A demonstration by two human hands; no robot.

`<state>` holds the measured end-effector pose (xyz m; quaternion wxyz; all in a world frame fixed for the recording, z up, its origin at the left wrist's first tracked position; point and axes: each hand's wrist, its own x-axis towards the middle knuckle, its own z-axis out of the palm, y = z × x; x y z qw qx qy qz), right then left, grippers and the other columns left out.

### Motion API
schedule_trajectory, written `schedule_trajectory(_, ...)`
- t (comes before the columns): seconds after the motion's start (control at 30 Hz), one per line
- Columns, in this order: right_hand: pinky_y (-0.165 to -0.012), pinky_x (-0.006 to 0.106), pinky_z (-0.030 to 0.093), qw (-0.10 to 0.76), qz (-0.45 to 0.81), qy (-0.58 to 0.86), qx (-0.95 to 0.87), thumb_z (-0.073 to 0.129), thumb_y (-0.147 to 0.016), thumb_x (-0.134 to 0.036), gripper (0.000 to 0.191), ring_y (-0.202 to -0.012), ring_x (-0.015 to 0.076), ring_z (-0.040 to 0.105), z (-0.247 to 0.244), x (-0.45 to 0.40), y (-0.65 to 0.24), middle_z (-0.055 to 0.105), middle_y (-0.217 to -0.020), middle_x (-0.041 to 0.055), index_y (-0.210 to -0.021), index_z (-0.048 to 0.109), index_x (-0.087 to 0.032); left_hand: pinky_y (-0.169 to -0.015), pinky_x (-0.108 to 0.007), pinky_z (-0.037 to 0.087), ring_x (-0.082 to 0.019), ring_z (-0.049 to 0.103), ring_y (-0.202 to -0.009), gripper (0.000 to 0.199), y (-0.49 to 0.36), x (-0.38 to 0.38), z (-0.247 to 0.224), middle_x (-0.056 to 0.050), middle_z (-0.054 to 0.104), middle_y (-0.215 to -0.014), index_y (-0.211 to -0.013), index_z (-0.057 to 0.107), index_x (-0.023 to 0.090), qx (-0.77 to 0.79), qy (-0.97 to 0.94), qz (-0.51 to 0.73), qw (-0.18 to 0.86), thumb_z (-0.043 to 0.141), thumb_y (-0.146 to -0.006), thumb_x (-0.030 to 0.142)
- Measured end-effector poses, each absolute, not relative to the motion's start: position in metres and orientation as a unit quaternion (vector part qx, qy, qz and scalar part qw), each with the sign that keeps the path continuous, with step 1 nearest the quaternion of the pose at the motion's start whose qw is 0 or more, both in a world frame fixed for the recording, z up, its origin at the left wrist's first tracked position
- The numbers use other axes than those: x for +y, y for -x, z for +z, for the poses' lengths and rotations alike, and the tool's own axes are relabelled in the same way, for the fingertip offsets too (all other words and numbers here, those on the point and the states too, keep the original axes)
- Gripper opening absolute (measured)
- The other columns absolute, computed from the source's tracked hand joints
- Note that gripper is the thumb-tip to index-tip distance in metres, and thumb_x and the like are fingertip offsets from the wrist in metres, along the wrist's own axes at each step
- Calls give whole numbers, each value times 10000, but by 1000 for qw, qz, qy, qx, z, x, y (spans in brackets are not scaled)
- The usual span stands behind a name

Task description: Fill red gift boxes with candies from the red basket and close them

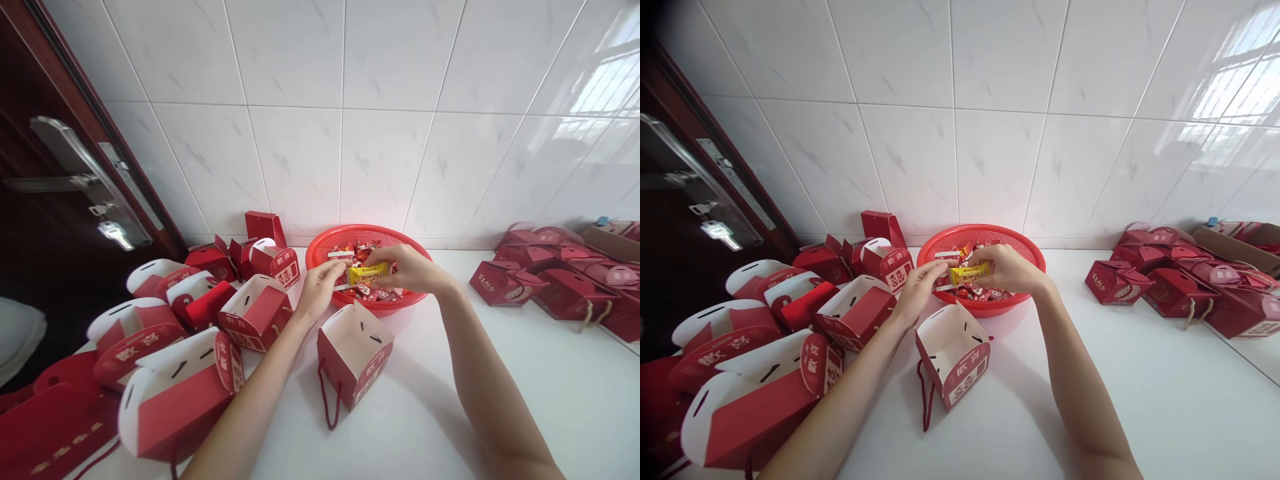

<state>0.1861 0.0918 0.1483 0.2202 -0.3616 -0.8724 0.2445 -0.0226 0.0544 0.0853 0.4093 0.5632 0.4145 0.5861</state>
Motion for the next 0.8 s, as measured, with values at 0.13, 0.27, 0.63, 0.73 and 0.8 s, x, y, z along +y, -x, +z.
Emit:
schedule_trajectory(0.13,-679,309,486,248,258,350,-866,726,-748,-272,247,-853,228,663,149,88,-183,732,-906,34,-991,706,-232,-987,-414,525,-285,711,-983,470,22,49,92,-84,786,-908,-850,798,177,384,-572,560,461,701,-816,636)
schedule_trajectory(0.27,-665,311,491,251,265,340,-866,718,-747,-247,143,-791,211,653,148,88,-181,730,-849,23,-887,699,-228,-824,-355,517,-240,667,-827,538,23,46,94,-58,735,-792,-818,789,170,366,-585,546,476,689,-821,699)
schedule_trajectory(0.63,-779,353,593,367,488,247,-752,855,-761,-366,326,-897,231,739,146,90,-179,760,-957,59,-996,720,-185,-805,-337,522,-213,636,-814,498,21,48,88,-32,720,-789,-833,800,178,372,-595,571,426,685,-849,662)
schedule_trajectory(0.73,-823,389,601,360,502,249,-746,848,-778,-390,339,-948,255,741,145,90,-178,771,-993,76,-1023,733,-186,-834,-343,531,-227,660,-861,472,20,47,89,-41,741,-819,-840,804,184,369,-596,570,428,727,-819,649)
schedule_trajectory(0.8,-850,405,604,352,509,246,-746,852,-774,-402,350,-966,263,741,145,90,-177,776,-1019,84,-1023,739,-184,-839,-347,541,-244,679,-893,454,19,47,89,-54,764,-862,-880,812,183,374,-592,567,434,776,-781,624)
